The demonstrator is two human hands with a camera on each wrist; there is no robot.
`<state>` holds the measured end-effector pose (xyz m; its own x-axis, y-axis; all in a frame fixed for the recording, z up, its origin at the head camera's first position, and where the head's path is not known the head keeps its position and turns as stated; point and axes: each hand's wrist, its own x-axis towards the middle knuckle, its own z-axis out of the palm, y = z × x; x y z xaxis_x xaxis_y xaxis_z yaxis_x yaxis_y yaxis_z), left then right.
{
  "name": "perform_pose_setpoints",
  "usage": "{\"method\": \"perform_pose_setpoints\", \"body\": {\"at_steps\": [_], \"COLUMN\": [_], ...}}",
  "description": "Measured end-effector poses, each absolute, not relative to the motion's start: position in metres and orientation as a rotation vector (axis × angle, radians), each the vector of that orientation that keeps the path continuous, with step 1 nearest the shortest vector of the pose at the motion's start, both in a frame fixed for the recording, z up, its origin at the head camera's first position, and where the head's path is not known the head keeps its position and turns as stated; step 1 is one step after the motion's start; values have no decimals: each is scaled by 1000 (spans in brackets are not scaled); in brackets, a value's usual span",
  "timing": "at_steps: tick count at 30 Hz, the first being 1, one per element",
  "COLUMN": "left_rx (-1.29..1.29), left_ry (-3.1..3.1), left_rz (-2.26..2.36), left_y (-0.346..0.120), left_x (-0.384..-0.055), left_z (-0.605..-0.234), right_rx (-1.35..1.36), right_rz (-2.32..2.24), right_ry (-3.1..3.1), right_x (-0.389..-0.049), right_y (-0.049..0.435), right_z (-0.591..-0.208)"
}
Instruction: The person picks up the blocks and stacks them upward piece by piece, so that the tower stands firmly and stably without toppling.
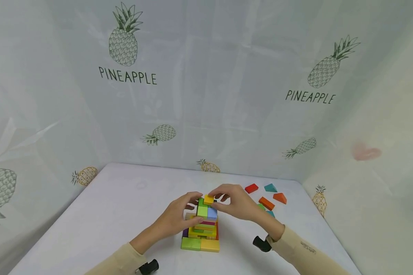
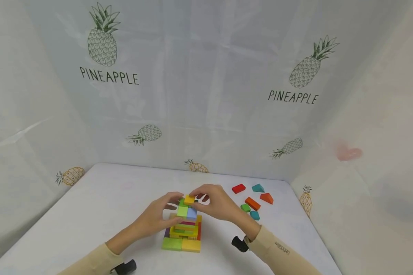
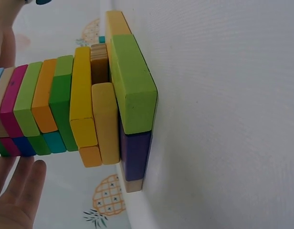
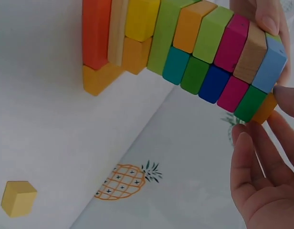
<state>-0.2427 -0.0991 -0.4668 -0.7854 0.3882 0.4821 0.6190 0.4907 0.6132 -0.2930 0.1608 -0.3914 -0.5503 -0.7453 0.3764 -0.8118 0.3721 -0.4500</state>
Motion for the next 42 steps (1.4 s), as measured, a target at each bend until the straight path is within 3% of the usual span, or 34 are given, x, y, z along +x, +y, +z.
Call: {"method": "perform_pose_setpoints", "body": {"at_steps": [27,42], "left_rx": [-862,-795], "left_ry": [-2432,-2471], "left_rz": [-1197,-1205], "left_y": [-99,-96], "left_x": [-241,-242], "left_z": [-467,-468], "right_rx": [1403,1134], "right_rz": [972,767], "right_ry": [-2469,-2688], "right_x": [-293,-332], "right_y": [158,258], "right_z": [-402,-443]}}
